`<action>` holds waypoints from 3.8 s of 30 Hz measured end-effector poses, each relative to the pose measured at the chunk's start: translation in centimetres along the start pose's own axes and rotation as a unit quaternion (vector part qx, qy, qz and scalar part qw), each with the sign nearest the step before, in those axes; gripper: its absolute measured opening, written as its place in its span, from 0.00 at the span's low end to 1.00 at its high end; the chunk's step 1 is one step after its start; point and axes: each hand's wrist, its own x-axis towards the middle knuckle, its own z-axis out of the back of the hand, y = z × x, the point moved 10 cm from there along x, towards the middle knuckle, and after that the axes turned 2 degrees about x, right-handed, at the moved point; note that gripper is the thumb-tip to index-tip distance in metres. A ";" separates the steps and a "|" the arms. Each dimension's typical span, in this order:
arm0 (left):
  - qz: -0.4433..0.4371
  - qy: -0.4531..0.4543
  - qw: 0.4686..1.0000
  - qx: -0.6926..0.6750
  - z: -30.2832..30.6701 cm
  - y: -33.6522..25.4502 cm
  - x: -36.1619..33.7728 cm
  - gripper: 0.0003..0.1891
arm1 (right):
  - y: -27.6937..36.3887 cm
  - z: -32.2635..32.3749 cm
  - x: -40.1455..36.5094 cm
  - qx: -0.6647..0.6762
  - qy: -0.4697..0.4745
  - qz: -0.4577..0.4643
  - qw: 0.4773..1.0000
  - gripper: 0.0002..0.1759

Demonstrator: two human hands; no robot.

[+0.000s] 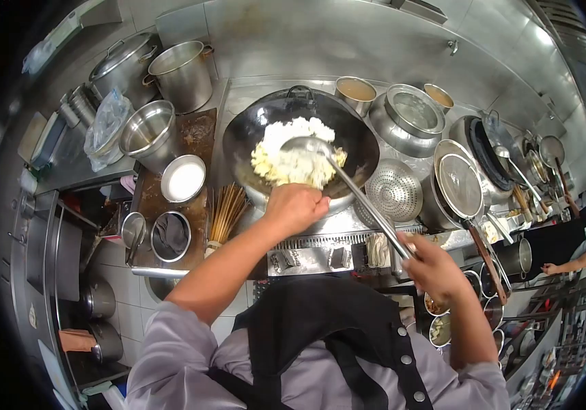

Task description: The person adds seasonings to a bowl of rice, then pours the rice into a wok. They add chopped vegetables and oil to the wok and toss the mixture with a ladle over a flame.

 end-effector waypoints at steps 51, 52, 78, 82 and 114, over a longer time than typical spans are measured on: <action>0.013 -0.078 0.997 0.027 -5.9 5.1 3.4 0.23 | -60.8 -10.5 25.9 -0.113 -0.040 -0.072 0.990 0.35; 0.017 -0.073 0.997 0.026 -6.0 5.2 3.4 0.23 | -60.5 -10.3 25.8 -0.111 -0.032 -0.093 0.989 0.34; 0.037 -0.047 0.997 0.039 -5.9 5.3 3.5 0.22 | -57.3 -8.6 24.6 -0.105 -0.007 -0.143 0.984 0.25; 0.044 -0.054 0.997 0.028 -6.2 5.6 3.3 0.22 | -52.7 -7.9 22.3 -0.138 -0.017 -0.111 0.984 0.26; 0.046 -0.004 0.998 0.034 -5.5 6.3 1.9 0.19 | 22.8 2.2 11.5 0.218 -0.132 0.606 0.754 0.14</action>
